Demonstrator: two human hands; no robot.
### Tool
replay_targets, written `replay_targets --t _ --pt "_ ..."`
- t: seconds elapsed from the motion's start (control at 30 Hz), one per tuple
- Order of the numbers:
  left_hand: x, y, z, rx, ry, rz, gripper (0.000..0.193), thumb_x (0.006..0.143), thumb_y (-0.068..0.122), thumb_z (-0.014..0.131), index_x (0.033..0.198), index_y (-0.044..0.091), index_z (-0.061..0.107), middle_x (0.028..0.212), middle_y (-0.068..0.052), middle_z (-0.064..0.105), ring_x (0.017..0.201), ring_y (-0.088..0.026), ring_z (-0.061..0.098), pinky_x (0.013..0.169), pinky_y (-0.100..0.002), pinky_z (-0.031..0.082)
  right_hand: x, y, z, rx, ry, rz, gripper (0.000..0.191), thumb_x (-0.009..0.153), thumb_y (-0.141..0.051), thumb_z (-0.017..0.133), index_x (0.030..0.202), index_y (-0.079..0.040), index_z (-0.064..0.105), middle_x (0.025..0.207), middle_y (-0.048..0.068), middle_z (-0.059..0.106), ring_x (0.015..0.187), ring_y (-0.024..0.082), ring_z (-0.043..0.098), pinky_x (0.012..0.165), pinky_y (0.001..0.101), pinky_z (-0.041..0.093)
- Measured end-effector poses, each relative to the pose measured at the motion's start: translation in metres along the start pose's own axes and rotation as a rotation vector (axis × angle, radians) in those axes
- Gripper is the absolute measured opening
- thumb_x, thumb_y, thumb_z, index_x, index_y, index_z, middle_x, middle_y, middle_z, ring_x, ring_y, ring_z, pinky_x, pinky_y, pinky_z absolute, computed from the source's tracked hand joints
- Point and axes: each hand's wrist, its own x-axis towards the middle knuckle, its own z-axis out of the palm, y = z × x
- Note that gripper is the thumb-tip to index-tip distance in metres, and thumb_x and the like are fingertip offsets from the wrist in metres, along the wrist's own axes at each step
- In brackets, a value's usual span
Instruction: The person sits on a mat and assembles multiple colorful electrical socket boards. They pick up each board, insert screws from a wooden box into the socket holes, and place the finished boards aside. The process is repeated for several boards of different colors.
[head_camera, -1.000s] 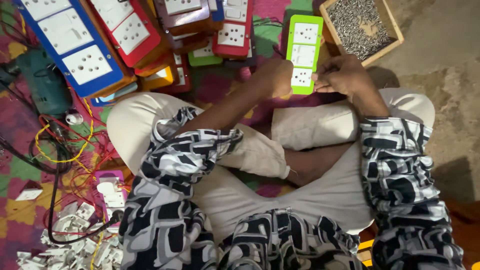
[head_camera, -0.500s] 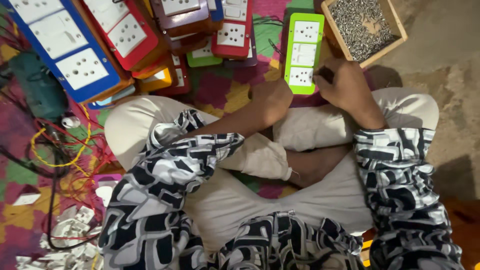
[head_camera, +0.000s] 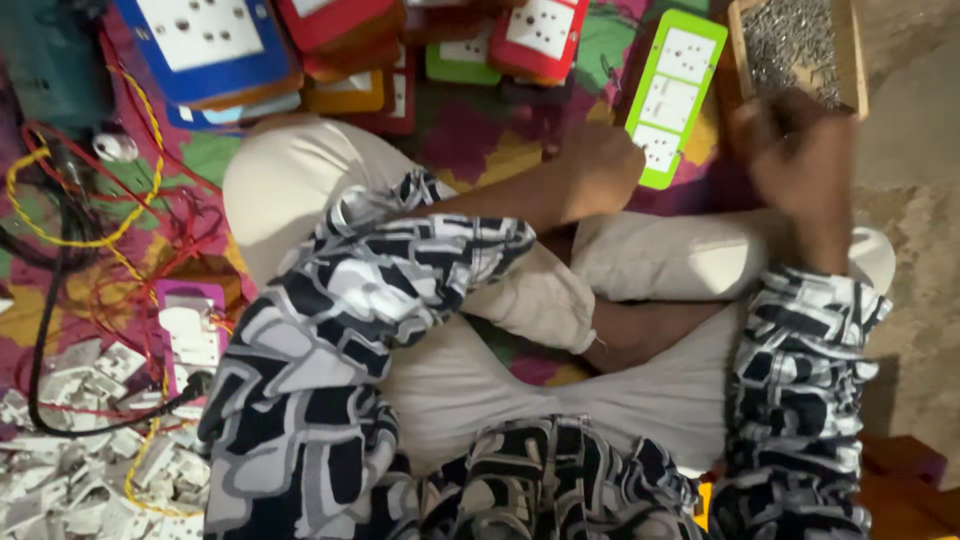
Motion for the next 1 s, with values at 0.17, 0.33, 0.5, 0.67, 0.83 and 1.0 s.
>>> replay_targets --t 0.17,0.33,0.5,0.67,0.83,1.0 --pt "0.017 -0.012 0.036 -0.118 0.267 0.267 0.017 0.084 0.015 0.065 0.093 0.006 0.076 0.094 -0.019 0.074 0.088 -0.040 0.073 0.070 -0.054 0.058 0.023 0.045 -0.012 -0.448 0.148 -0.356 0.016 0.085 -0.005 0.080 0.098 0.003 0.078 0.089 0.022 0.072 0.077 0.035 0.071 0.070 0.0400 0.057" --pt "0.013 -0.006 0.051 -0.220 0.418 0.339 0.016 0.084 0.018 0.068 0.091 0.006 0.076 0.093 -0.019 0.074 0.087 -0.040 0.072 0.070 -0.054 0.057 0.023 0.080 -0.006 -0.239 0.105 -0.067 0.009 0.093 -0.008 0.083 0.096 0.000 0.079 0.085 0.017 0.074 0.075 0.025 0.073 0.070 0.0348 0.056" --pt "0.014 -0.005 0.032 -0.280 0.372 0.303 0.016 0.084 0.021 0.072 0.089 0.006 0.075 0.092 -0.019 0.074 0.087 -0.040 0.071 0.071 -0.053 0.056 0.019 0.078 -0.013 -0.136 0.139 -0.227 0.010 0.092 -0.002 0.080 0.100 0.004 0.079 0.091 0.017 0.075 0.077 0.023 0.072 0.072 0.0315 0.057" --pt "0.025 -0.010 0.004 -0.345 0.056 0.044 0.030 0.083 0.031 0.074 0.102 0.008 0.074 0.104 -0.017 0.074 0.099 -0.036 0.070 0.081 -0.050 0.056 0.015 0.061 -0.017 0.124 0.087 -0.071 0.014 0.093 0.002 0.077 0.106 0.006 0.080 0.095 0.014 0.078 0.086 0.017 0.074 0.079 0.0270 0.058" --pt "0.027 -0.013 -0.001 -0.283 0.016 0.008 0.036 0.081 0.034 0.076 0.107 0.008 0.073 0.109 -0.017 0.072 0.103 -0.036 0.070 0.087 -0.049 0.055 0.006 0.033 -0.009 0.309 0.032 0.022 0.008 0.102 -0.004 0.084 0.107 0.000 0.080 0.091 0.011 0.076 0.072 0.013 0.068 0.065 0.0246 0.052" --pt "0.027 -0.013 0.005 -0.306 0.043 0.023 0.041 0.079 0.035 0.077 0.111 0.010 0.071 0.109 -0.017 0.072 0.103 -0.037 0.069 0.086 -0.049 0.056 -0.004 0.001 0.023 0.099 -0.149 -0.312 0.008 0.096 -0.001 0.080 0.103 -0.002 0.079 0.097 0.011 0.076 0.086 0.017 0.073 0.075 0.0283 0.055"
